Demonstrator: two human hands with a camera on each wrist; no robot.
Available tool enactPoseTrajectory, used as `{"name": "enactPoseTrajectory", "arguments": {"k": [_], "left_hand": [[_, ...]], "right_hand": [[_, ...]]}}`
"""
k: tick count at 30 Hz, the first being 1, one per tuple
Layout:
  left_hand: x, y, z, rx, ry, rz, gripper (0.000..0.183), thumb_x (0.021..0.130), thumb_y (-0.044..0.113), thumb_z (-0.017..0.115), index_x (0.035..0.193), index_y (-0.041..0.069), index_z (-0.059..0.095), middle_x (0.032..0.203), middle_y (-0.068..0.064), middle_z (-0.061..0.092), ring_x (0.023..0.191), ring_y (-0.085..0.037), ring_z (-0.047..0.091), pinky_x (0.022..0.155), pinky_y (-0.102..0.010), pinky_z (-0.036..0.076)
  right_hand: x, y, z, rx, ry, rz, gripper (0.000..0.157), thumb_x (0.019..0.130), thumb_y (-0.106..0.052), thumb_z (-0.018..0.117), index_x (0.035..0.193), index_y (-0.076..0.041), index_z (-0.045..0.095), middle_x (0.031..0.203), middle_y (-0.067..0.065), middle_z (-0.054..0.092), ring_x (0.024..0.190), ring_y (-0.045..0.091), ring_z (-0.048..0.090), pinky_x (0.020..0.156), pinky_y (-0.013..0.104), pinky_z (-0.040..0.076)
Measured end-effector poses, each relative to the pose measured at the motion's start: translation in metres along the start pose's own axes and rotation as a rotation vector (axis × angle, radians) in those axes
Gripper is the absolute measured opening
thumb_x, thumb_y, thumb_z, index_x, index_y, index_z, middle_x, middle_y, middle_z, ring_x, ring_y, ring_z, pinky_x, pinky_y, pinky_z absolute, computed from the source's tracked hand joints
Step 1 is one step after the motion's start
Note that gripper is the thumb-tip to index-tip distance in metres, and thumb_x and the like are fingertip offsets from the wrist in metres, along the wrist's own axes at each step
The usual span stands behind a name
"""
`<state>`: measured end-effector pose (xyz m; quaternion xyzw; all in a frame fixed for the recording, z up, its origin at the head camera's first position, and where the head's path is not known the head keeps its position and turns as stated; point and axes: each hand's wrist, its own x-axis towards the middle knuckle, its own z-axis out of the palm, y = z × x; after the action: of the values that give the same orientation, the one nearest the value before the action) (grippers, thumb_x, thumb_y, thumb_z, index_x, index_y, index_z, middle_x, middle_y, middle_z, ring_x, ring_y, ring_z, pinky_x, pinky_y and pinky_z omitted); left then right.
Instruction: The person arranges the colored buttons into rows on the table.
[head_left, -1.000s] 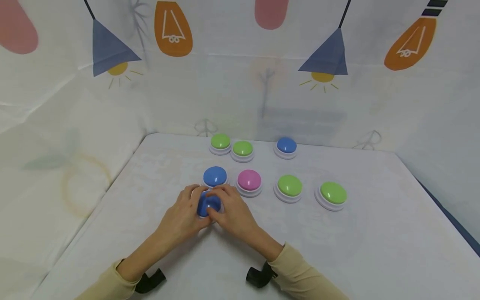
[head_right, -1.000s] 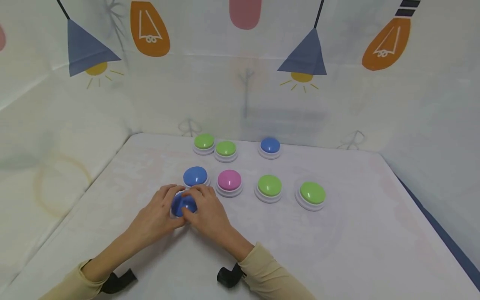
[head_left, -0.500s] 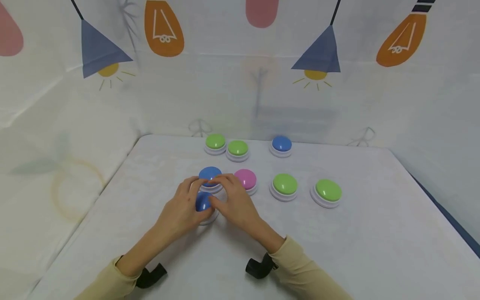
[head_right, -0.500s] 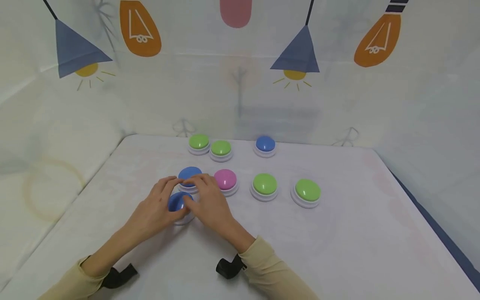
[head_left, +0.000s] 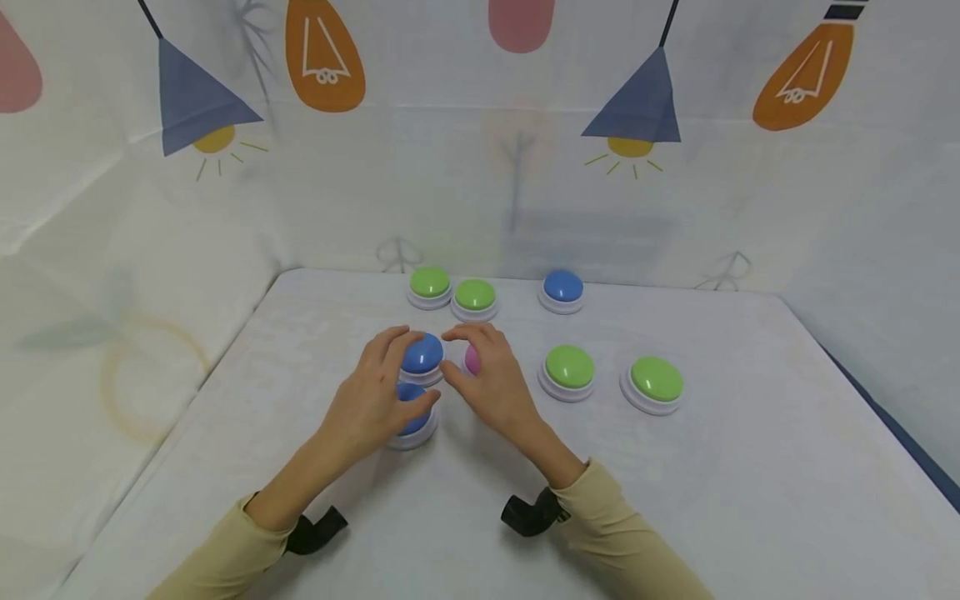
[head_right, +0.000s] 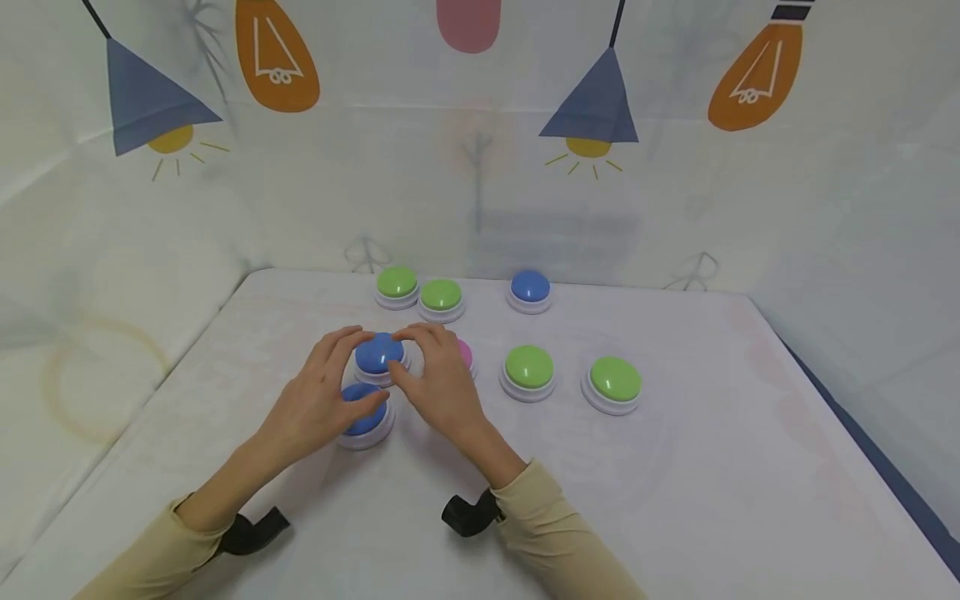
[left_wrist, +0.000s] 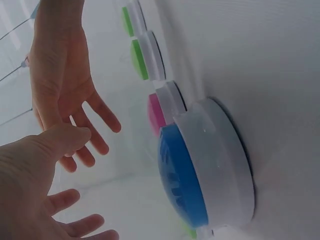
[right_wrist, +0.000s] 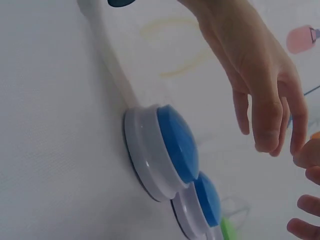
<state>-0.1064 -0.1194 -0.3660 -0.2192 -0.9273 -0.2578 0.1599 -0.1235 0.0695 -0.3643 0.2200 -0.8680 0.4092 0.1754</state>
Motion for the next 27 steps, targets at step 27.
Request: {"name": "enactPoseTrajectory", "arguments": {"k": [27], "left_hand": [[0.048,0.038,0.018,-0.147,0.078,0.086,0.070,0.080,0.031,0.082,0.139,0.012,0.049,0.146,-0.013,0.042,0.134,-0.029,0.044,0.087,-0.050,0.056]], "right_hand": [[0.019,0.030,-0.051,0.069,0.178,0.093,0.037,0.088,-0.014,0.072,0.123,-0.004,0.064,0.124,0.013,0.062,0.119,0.029,0.054,0.094,0.052,0.050]]}}
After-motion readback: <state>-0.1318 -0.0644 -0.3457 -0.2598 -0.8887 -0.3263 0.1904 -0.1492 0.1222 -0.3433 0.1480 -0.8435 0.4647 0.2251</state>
